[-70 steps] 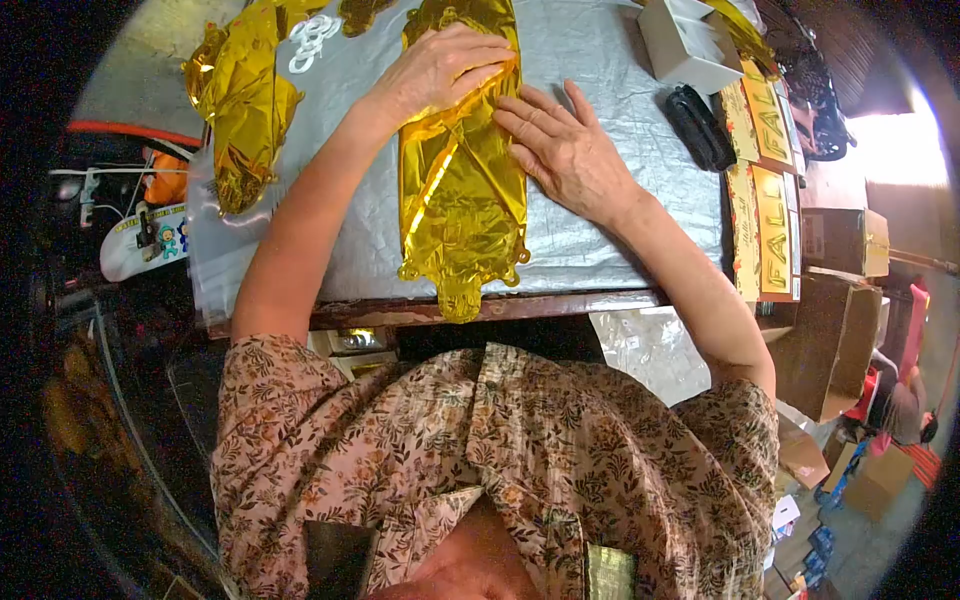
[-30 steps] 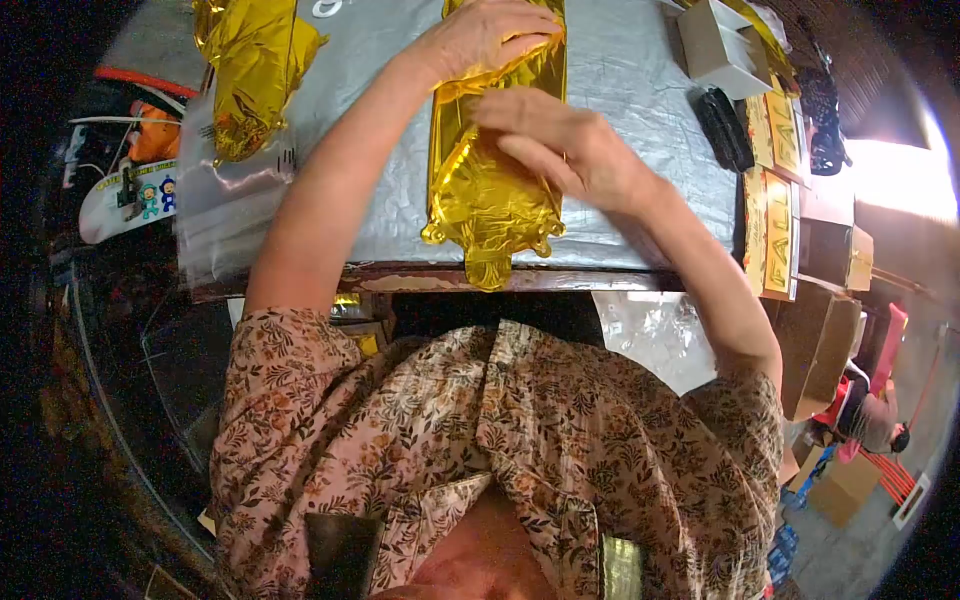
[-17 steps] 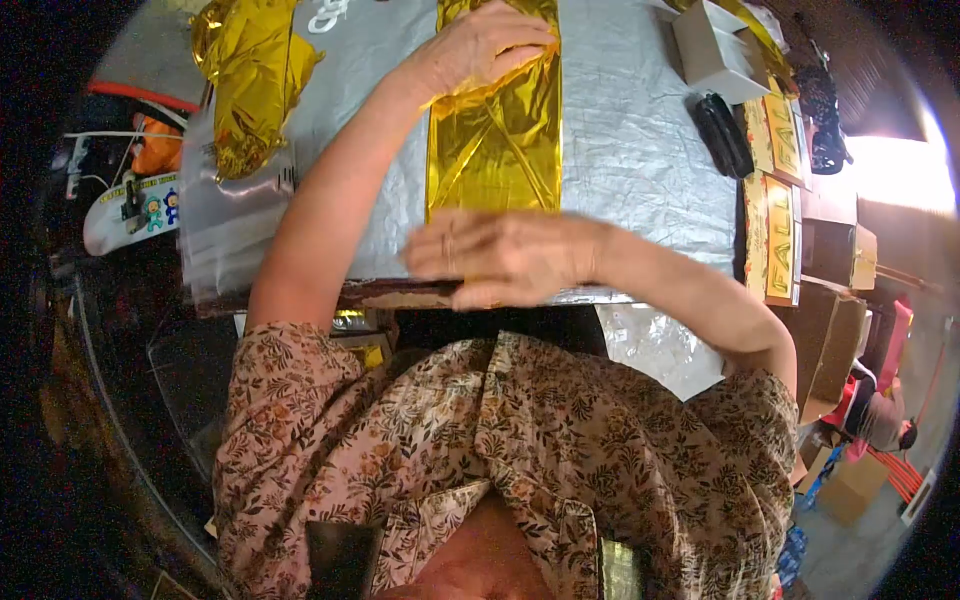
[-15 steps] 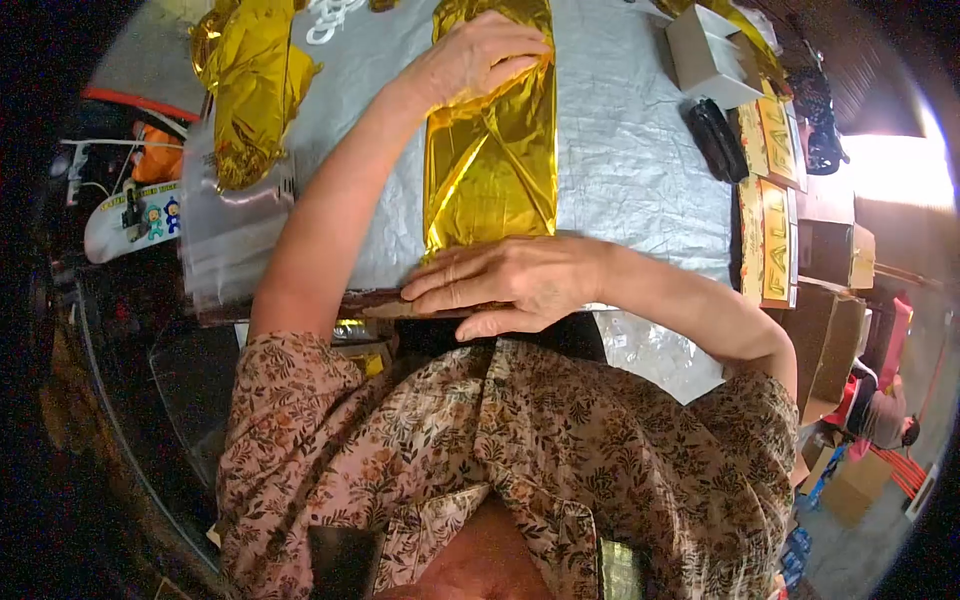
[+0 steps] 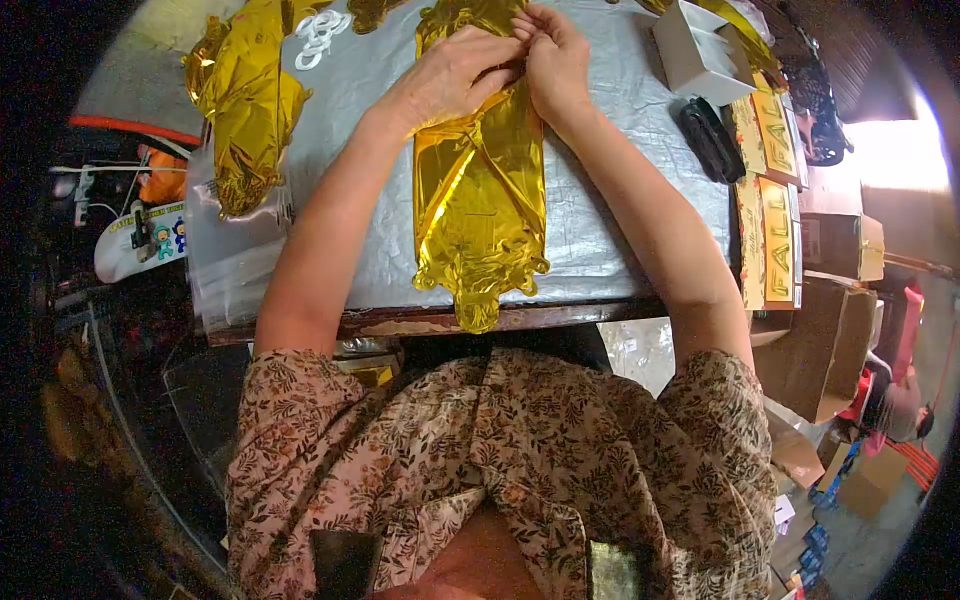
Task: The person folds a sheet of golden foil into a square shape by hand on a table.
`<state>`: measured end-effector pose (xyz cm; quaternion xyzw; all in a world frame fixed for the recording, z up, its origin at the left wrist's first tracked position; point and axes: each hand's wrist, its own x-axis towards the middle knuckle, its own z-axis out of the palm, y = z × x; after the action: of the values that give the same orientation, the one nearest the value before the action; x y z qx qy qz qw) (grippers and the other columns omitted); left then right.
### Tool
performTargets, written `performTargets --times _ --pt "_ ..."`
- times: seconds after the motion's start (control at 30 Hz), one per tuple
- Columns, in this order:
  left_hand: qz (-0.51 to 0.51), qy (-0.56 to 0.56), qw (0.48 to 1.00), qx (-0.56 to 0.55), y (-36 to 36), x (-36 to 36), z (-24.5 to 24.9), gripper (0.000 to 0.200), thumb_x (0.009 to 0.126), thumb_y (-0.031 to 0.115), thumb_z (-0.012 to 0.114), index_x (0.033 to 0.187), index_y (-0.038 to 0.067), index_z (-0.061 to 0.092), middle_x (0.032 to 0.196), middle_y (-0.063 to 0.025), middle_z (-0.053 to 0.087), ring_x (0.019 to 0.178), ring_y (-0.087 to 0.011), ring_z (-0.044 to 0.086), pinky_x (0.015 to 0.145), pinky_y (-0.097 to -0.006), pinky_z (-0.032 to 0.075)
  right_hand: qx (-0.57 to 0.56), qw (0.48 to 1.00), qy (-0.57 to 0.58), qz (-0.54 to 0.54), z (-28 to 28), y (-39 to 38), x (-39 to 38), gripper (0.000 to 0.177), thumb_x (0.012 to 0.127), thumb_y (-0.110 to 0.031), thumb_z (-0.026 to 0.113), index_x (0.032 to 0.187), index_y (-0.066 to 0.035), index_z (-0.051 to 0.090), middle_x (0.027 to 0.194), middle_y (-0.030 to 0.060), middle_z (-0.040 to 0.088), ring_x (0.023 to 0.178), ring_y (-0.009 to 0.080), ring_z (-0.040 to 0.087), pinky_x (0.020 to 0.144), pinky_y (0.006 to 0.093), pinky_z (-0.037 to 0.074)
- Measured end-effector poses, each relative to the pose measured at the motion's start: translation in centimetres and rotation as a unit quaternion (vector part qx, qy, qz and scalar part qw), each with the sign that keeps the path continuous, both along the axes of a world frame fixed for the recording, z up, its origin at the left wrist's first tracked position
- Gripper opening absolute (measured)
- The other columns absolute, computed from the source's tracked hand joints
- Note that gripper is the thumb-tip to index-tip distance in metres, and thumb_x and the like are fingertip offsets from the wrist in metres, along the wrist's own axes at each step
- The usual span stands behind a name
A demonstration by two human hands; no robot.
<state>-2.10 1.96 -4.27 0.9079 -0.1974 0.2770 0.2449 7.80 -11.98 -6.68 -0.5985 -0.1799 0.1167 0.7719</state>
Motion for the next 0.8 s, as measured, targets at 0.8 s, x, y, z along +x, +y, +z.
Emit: performTargets --times 0.8 --pt "0.194 0.248 0.947 0.068 6.6 -6.4 4.3 0.088 0.093 0.06 0.063 0.156 0.003 0.039 0.167 -0.019 0.029 0.155 -0.0426 0.02 0.122 -0.0635 0.019 -0.225 0.917 -0.316 -0.094 0.3 1.2 -1.5 0.034 0.093 0.001 0.056 0.127 0.003 0.061 0.112 0.0247 0.067 0.102 0.0374 0.067 0.091 0.0424 0.054"
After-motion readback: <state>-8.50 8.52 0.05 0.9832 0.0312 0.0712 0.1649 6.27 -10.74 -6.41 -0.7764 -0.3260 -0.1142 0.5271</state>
